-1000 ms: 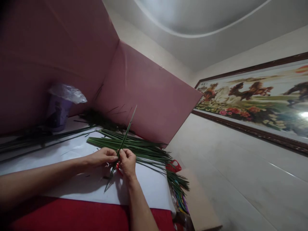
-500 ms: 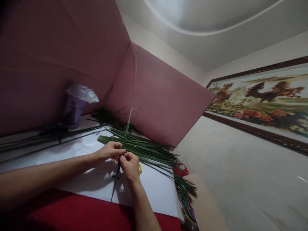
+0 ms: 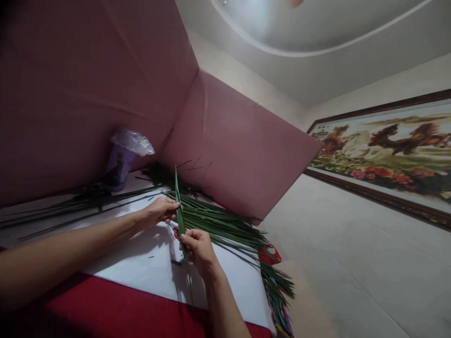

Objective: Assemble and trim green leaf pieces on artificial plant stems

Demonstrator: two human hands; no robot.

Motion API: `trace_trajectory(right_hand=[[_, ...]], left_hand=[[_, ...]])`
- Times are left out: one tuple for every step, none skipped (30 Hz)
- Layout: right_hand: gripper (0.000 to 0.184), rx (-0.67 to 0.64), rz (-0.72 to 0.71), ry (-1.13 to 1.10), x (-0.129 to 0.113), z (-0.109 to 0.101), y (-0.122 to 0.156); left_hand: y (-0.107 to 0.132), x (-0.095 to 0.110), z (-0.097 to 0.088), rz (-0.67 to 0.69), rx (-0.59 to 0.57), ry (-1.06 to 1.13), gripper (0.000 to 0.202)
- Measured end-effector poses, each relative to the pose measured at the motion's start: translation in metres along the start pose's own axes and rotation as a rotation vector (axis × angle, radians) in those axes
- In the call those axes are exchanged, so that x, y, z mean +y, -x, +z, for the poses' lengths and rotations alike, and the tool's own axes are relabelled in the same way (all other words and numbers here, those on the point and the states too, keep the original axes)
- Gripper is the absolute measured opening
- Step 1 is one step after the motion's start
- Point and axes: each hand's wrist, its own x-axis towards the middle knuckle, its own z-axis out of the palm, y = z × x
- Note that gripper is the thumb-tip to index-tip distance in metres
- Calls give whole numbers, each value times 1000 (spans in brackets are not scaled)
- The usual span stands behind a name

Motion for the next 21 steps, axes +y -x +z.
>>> trace_trajectory(right_hand=[[35, 5, 12, 8, 0, 1, 2], [35, 7, 22, 13, 0, 1, 5], [34, 7, 26, 16, 0, 0, 9], [34, 5, 29, 15, 1, -1, 14], [34, 6, 32, 11, 3, -1, 20], [34, 10, 34, 3, 5, -2, 27], [35, 15, 41, -9, 7, -3, 34], [35, 20, 49, -26, 8, -4, 41], [35, 21, 56, -42, 10, -5, 49], [34, 21, 71, -53, 11, -5, 57], [34, 22, 81, -65, 12, -6, 64], [35, 28, 87, -68, 13, -7, 72], [36, 29, 96, -61, 14, -9, 79], [38, 27, 100, -52, 15, -11, 86], [39, 18, 108, -40, 16, -14, 92], [41, 8, 114, -30, 18, -17, 98], [42, 0, 120, -23, 19, -21, 104], [43, -6, 135, -14, 21, -24, 109], [44, -8, 148, -5, 23, -28, 114], [45, -8, 164, 7, 24, -32, 118], [46, -7, 177, 16, 26, -35, 122]], left_hand=[[-1, 0, -2, 6, 7, 11, 25], [-2, 0, -4, 12, 15, 23, 24], [-3, 0, -5, 18, 24, 37, 23], [-4, 0, -6, 21, 32, 52, 23], [-4, 1, -7, 23, 42, 66, 22], [-5, 1, -7, 23, 52, 81, 20], [-5, 1, -8, 23, 62, 95, 20], [-5, 1, -8, 22, 72, 108, 19], [-6, 1, -8, 22, 82, 121, 18], [-6, 1, -9, 24, 93, 134, 18], [-7, 1, -9, 25, 104, 145, 18], [-7, 1, -9, 25, 114, 158, 18], [-7, 1, -10, 25, 126, 170, 18], [-8, 1, -11, 23, 139, 183, 18], [-8, 2, -12, 23, 152, 197, 19], [-9, 2, -13, 23, 167, 210, 19], [-10, 3, -14, 25, 182, 223, 20], [-10, 4, -15, 26, 198, 235, 20], [-11, 5, -16, 26, 213, 246, 20], [-11, 6, -17, 24, 228, 255, 21], [-12, 7, -18, 22, 242, 264, 21]])
